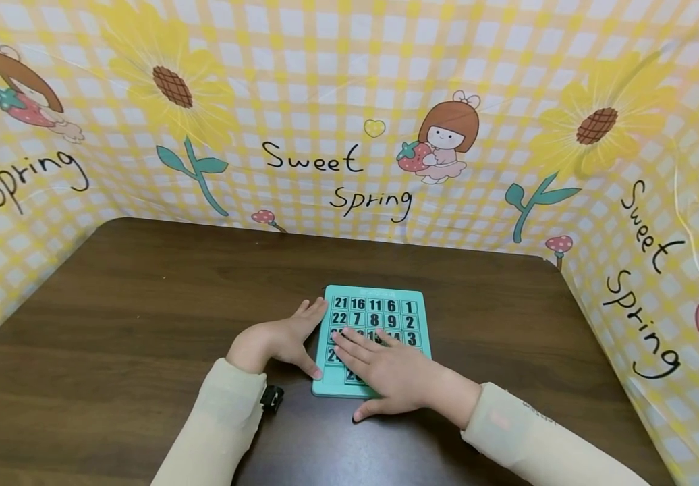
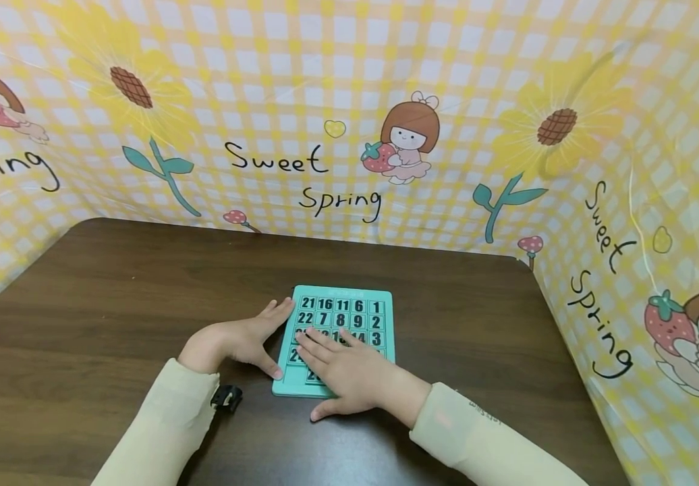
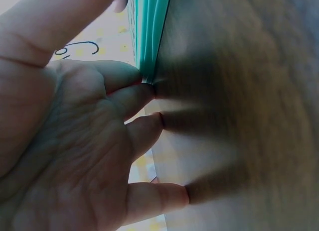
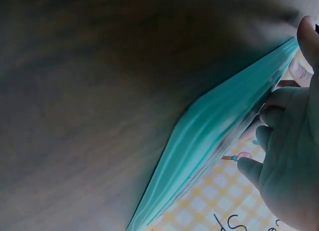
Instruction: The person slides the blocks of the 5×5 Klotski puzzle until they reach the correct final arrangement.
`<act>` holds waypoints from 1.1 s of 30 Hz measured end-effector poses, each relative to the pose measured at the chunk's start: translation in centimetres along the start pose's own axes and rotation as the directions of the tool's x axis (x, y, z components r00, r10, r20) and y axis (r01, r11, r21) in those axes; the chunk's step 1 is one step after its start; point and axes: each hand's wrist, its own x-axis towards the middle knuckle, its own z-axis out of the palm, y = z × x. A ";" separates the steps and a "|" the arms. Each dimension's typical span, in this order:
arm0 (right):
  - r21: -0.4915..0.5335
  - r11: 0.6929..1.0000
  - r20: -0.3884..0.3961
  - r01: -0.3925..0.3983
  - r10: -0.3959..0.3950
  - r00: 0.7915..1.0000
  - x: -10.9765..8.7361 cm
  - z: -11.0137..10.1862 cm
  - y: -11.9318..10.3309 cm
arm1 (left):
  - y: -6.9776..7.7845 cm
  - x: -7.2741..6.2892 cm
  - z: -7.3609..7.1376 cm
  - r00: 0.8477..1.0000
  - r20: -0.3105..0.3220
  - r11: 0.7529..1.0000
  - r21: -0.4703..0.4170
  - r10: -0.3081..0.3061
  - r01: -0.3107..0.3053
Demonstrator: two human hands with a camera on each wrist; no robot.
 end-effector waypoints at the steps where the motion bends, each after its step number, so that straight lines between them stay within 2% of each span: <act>1: -0.004 1.000 0.001 -0.002 0.002 1.000 0.0 0.0 -0.1 | 0.0 0.0 0.0 1.000 0.000 1.000 0.000 -0.002 0.002; 22: -0.031 0.998 -0.027 0.060 -0.061 0.998 -1.1 0.0 -1.6 | 0.0 0.0 0.1 1.000 -0.006 1.000 -0.005 0.012 -0.012; 33: 0.016 0.999 0.002 -0.046 0.046 0.999 0.9 -0.7 0.9 | -0.1 0.1 0.0 1.000 -0.003 1.000 0.003 -0.001 0.001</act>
